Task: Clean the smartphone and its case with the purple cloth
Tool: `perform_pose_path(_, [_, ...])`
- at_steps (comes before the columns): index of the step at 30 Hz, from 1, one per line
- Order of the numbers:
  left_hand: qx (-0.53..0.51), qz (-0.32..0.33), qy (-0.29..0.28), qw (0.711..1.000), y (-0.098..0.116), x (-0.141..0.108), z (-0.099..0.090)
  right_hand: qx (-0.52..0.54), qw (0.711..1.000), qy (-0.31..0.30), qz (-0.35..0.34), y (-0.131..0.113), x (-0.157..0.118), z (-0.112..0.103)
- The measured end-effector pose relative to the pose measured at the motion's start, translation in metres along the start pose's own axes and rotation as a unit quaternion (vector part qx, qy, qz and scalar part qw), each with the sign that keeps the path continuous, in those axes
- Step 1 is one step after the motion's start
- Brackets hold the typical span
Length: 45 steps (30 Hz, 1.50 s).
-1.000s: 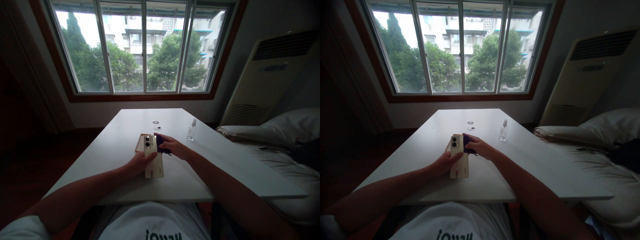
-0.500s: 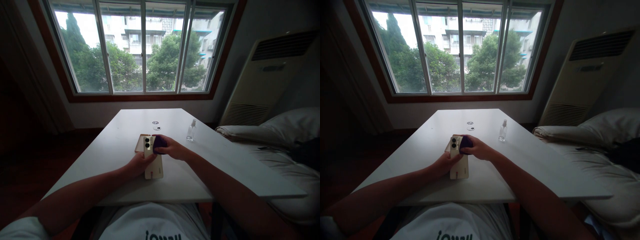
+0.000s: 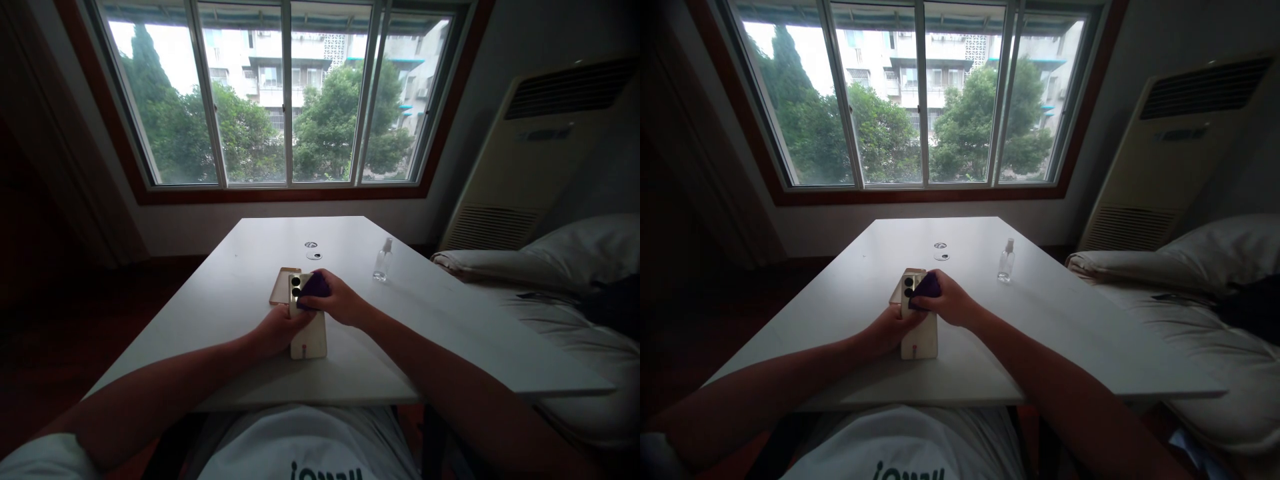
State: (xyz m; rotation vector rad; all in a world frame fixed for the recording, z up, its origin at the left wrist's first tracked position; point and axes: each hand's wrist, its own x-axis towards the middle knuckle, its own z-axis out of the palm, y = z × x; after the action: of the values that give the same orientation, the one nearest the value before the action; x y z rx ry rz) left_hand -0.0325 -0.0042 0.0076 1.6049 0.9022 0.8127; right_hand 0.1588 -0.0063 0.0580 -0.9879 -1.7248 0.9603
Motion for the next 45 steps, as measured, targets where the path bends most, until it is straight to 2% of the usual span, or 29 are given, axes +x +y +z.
perform_pose_path(6, [-0.025,-0.005,-0.010,1.000,0.006,-0.004,0.001,-0.043,0.999,0.012,-0.020,-0.005,-0.003,0.000])
perform_pose_path(12, [-0.034,-0.015,-0.017,0.999,0.002,-0.003,-0.001,-0.012,0.999,0.034,-0.008,-0.006,-0.002,0.003])
perform_pose_path(18, [-0.033,-0.007,-0.021,0.999,0.008,-0.007,0.000,0.037,0.998,0.055,-0.001,-0.001,0.001,0.008])
perform_pose_path(24, [-0.039,-0.010,-0.034,0.999,0.009,-0.009,0.000,0.018,0.995,0.099,0.014,0.002,0.004,0.011])
perform_pose_path(37, [-0.046,-0.026,-0.023,0.998,0.009,-0.008,0.002,0.028,0.994,0.108,0.015,0.011,0.007,0.007])
perform_pose_path(41, [-0.052,-0.021,-0.021,0.998,0.007,-0.007,0.001,-0.006,0.994,0.106,-0.017,0.008,0.005,0.006])
perform_pose_path(45, [-0.061,-0.019,-0.025,0.998,0.004,-0.007,0.001,0.019,0.995,0.085,-0.047,0.008,0.004,0.004])
